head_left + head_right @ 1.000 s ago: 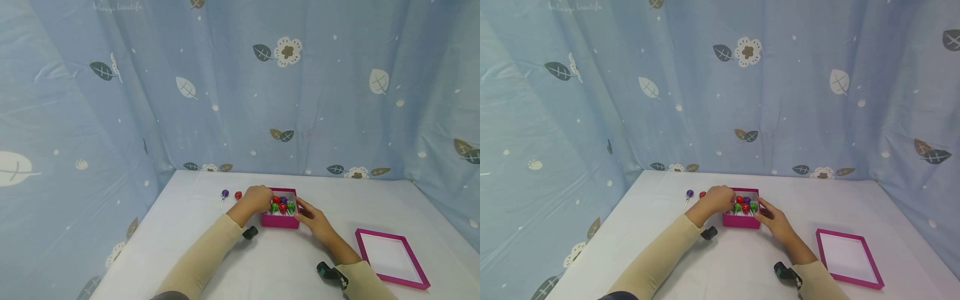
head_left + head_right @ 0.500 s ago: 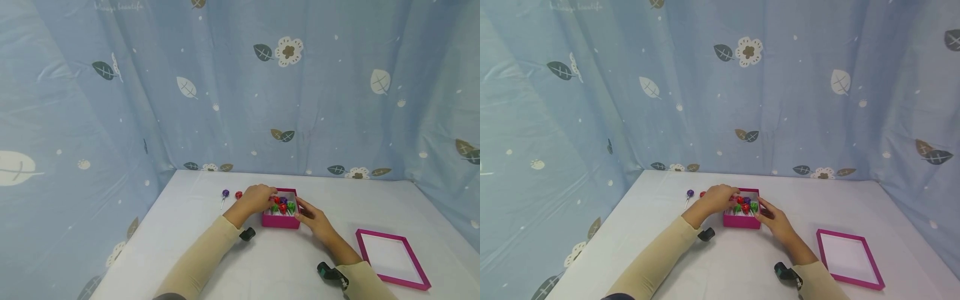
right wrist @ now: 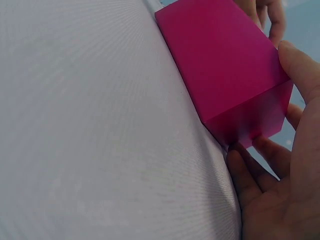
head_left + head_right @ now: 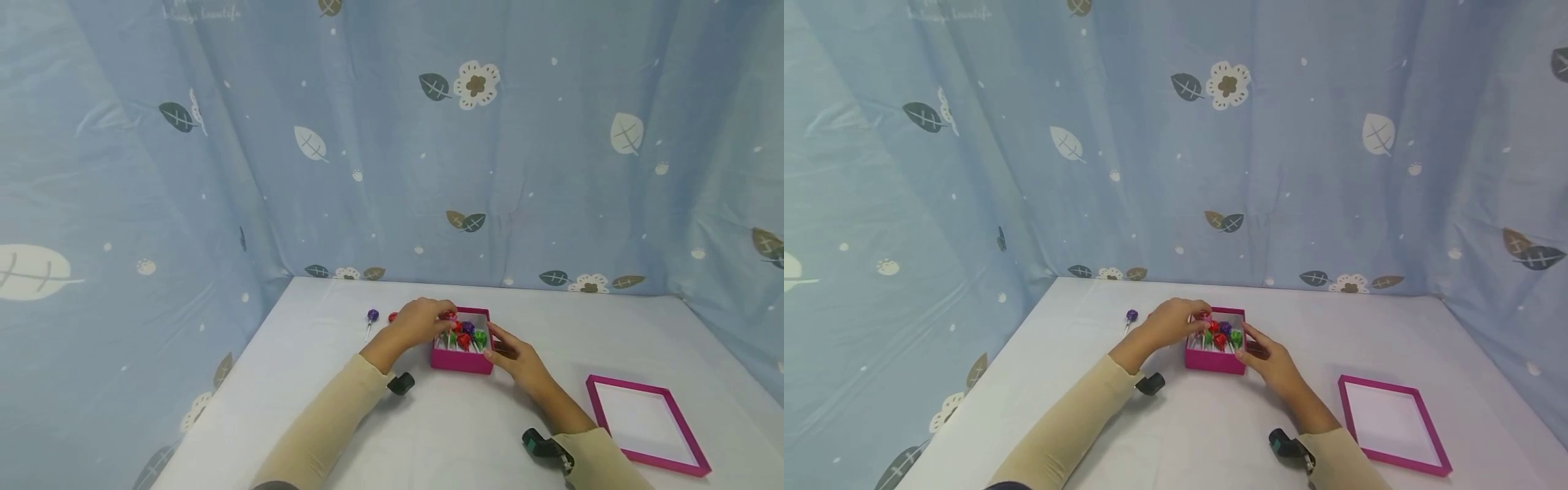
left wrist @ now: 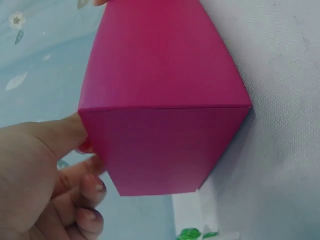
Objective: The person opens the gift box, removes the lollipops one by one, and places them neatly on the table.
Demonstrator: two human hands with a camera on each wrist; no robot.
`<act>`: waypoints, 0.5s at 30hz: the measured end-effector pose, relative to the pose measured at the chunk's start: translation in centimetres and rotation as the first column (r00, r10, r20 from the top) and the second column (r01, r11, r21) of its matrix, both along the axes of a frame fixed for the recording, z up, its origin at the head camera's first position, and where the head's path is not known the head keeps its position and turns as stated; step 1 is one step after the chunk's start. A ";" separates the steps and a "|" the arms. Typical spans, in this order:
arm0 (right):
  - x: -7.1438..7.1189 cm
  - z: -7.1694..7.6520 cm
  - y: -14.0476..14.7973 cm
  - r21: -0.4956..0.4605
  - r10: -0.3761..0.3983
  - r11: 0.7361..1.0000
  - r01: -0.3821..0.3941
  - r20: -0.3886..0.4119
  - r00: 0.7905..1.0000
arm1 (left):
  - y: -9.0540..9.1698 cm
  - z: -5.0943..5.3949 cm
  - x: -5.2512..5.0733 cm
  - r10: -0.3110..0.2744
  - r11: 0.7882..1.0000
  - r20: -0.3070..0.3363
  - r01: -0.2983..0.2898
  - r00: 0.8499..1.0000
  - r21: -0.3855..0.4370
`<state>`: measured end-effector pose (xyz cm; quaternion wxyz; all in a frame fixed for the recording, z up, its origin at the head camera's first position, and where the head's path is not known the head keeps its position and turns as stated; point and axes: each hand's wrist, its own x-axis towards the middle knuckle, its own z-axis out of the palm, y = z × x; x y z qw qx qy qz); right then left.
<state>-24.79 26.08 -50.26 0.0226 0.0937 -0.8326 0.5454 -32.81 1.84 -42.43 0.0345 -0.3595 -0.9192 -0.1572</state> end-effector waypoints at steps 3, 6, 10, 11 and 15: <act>0.0 0.1 0.0 -0.001 -0.009 1.000 0.009 -0.005 1.000 | -0.4 0.1 0.1 -0.024 0.997 0.032 0.021 0.999 0.080; -0.1 0.1 -0.3 -0.004 0.000 1.000 0.000 -0.006 1.000 | -1.0 0.1 0.2 -0.011 0.989 0.041 0.005 0.999 0.146; -0.2 -0.1 -0.5 0.000 0.006 1.000 -0.006 -0.001 1.000 | -1.6 0.3 0.4 0.028 0.980 0.045 -0.037 0.999 0.195; -0.2 -0.1 -0.4 0.004 0.002 1.000 -0.002 0.001 1.000 | -1.7 0.3 0.4 0.029 0.978 0.050 -0.039 0.998 0.207; 0.0 -0.1 -0.2 0.009 -0.014 1.000 0.014 -0.004 1.000 | -2.2 0.4 0.4 0.032 0.974 0.061 -0.045 0.998 0.223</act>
